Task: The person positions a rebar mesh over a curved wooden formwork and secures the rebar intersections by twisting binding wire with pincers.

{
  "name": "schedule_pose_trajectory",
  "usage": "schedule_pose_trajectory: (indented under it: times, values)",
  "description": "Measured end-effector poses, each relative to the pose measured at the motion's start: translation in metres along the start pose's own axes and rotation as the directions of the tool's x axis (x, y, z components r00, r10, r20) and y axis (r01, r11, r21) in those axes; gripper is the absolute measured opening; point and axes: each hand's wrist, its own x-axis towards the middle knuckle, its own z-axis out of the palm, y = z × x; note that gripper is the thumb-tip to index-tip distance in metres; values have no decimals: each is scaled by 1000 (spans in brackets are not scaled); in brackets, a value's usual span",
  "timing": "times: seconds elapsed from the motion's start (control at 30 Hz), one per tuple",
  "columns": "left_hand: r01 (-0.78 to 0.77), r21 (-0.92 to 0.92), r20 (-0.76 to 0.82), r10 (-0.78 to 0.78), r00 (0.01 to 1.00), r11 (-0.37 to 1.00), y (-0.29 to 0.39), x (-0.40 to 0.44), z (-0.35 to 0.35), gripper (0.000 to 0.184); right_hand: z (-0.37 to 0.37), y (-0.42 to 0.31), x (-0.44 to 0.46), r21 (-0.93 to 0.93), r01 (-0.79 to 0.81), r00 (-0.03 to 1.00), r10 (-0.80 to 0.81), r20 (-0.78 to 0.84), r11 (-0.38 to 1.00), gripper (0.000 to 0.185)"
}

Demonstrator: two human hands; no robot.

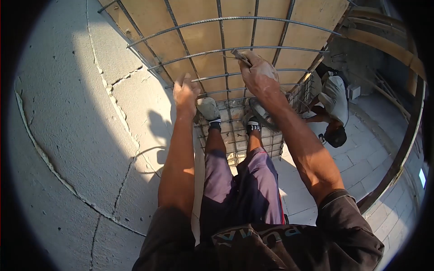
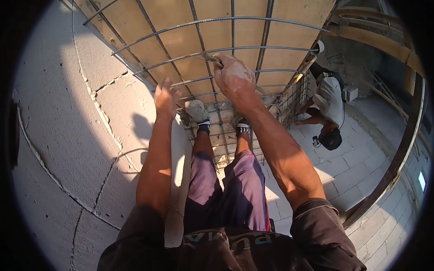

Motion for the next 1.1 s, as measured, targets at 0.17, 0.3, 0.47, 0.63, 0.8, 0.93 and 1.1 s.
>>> schedule_pose_trajectory:
  times: [0.17,0.3,0.47,0.63,0.8,0.93,1.1]
  values:
    - [-73,-124,57,80,995,990,0,53,10,44,47,-6,62,-145,226,969,-238,-70,963,17]
    - [-149,-139,-45,144,989,979,-6,75,18,38,71,-14,76,-265,281,958,-256,125,922,16]
    - [-278,24,-125,279,952,960,-6,79,16,37,95,-33,89,-243,341,930,-288,229,908,20]
    - [-301,323,-181,371,911,897,-18,99,7,32,89,-49,96,-222,235,944,-168,285,946,22]
    - [-314,380,-116,381,917,870,-21,102,0,31,93,-54,98,-233,145,949,-69,307,961,21]
    - [-291,582,-37,382,924,760,-7,95,-5,31,92,-58,95,-187,68,943,-2,333,980,25]
    - [-338,800,31,528,849,496,-17,102,-15,30,108,-52,76,56,-55,972,41,232,997,24]
